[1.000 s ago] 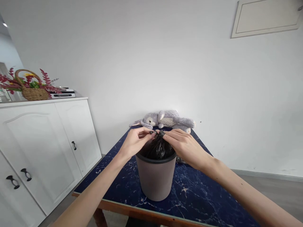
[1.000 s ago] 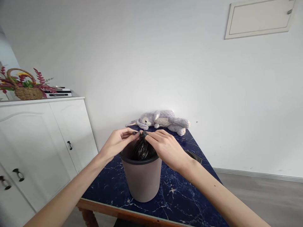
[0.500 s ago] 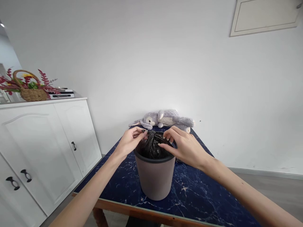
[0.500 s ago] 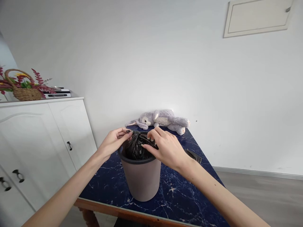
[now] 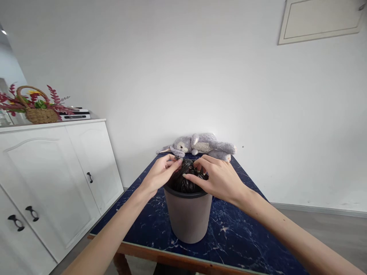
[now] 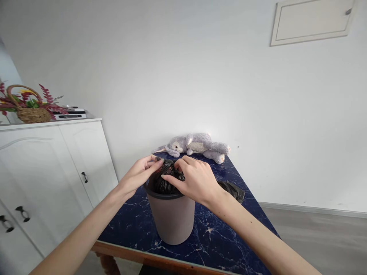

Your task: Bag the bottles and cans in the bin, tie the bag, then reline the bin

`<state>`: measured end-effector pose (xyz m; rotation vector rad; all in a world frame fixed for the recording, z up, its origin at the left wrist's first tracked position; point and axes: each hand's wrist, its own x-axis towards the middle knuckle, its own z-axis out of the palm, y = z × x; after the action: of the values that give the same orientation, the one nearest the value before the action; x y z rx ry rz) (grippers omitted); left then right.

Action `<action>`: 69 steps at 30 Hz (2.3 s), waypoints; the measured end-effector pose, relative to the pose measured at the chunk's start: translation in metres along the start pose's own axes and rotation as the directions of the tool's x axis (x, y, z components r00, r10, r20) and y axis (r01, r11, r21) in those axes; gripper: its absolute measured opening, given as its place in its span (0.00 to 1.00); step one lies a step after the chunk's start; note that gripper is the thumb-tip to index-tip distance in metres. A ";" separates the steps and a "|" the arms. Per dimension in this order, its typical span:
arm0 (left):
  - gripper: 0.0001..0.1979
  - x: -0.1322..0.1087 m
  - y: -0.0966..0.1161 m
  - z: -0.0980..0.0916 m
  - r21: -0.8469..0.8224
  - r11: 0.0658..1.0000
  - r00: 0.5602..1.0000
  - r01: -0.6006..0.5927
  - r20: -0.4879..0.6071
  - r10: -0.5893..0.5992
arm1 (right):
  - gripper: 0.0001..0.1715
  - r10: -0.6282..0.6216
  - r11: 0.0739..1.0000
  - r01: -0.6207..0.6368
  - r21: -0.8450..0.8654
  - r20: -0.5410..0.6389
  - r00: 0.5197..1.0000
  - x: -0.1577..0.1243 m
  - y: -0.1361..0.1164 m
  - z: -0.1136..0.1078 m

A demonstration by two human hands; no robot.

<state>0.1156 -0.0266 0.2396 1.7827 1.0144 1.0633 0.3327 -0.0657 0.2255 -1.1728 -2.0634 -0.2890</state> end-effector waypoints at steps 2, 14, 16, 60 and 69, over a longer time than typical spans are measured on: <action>0.27 -0.002 0.003 0.001 -0.002 1.000 1.000 0.007 0.008 -0.007 | 0.22 0.011 1.000 -0.011 -0.013 0.018 1.000 0.000 -0.002 0.000; 0.23 -0.005 0.003 -0.005 0.050 0.999 1.000 -0.011 -0.017 0.012 | 0.16 0.058 0.991 -0.068 0.113 0.095 0.994 -0.012 0.007 -0.010; 0.23 -0.004 -0.001 -0.007 0.101 0.994 0.999 -0.035 -0.023 0.037 | 0.16 0.057 0.984 -0.077 0.163 0.122 0.991 -0.013 0.007 -0.014; 0.17 -0.017 -0.014 -0.032 0.249 0.954 0.985 -0.166 0.080 0.151 | 0.16 0.255 0.966 -0.226 -0.124 0.346 0.903 0.004 0.008 -0.007; 0.16 -0.027 -0.007 -0.023 0.050 0.970 0.969 -0.237 -0.053 0.240 | 0.15 -0.026 0.985 -0.090 0.148 0.639 0.769 0.047 -0.010 0.008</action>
<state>0.0844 -0.0437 0.2335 1.9549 0.8783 1.2553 0.3058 -0.0364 0.2538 -1.3162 -2.5788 0.3655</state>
